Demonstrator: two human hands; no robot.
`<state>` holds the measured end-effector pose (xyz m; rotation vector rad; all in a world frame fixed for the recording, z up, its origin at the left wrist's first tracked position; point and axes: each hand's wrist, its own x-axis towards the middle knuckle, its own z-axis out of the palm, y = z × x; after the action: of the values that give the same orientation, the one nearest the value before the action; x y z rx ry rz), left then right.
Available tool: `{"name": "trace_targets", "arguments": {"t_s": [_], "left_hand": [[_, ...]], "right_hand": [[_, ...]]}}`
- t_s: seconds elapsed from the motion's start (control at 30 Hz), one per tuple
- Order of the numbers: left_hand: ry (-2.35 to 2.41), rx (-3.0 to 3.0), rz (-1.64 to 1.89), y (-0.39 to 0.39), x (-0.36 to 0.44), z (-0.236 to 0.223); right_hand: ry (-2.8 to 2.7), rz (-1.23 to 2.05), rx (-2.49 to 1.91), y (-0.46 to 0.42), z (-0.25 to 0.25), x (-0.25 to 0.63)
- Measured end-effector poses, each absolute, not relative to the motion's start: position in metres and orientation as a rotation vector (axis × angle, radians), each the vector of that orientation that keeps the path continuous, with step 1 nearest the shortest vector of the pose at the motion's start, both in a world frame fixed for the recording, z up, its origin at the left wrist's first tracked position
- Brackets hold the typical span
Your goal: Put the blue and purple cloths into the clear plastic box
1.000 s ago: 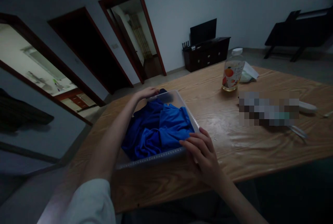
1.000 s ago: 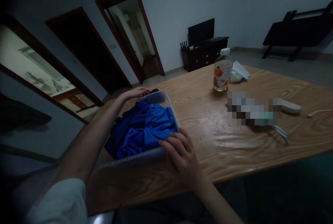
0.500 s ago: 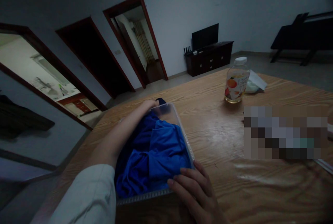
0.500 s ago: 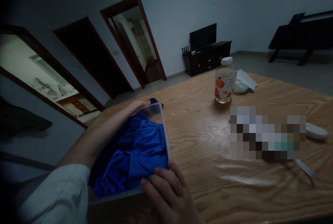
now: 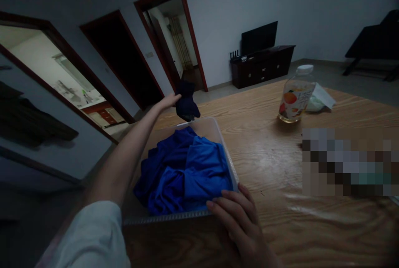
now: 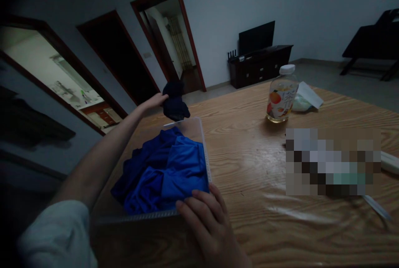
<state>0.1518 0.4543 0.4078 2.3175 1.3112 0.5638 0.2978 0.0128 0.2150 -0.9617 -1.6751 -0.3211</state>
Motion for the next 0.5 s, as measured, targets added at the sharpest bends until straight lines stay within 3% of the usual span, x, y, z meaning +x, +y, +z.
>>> {"name": "trace_targets", "arguments": {"t_s": [0.13, 0.23, 0.3, 0.4, 0.47, 0.5], "left_hand": [[1.226, 2.059, 1.069, 0.438, 0.132, 0.463], [0.996, 2.100, 1.122, 0.402, 0.130, 0.485], [0.920, 2.249, 1.018, 0.367, 0.132, 0.475], [0.834, 2.448, 0.770, 0.305, 0.139, 0.422], [0.837, 2.903, 0.051, 0.271, 0.141, 0.379], [0.856, 2.915, -0.071, 0.259, 0.142, 0.362]], "right_hand": [[-1.657, -0.308, -0.981, 0.013, 0.214, 0.295], [-1.660, -0.316, -0.999, 0.013, 0.210, 0.293], [-1.660, -0.335, -1.012, 0.014, 0.209, 0.293], [-1.652, -0.380, -1.022, 0.015, 0.210, 0.292], [-1.648, -0.409, -1.031, 0.016, 0.213, 0.290], [-1.648, -0.421, -1.040, 0.016, 0.214, 0.289]]}}
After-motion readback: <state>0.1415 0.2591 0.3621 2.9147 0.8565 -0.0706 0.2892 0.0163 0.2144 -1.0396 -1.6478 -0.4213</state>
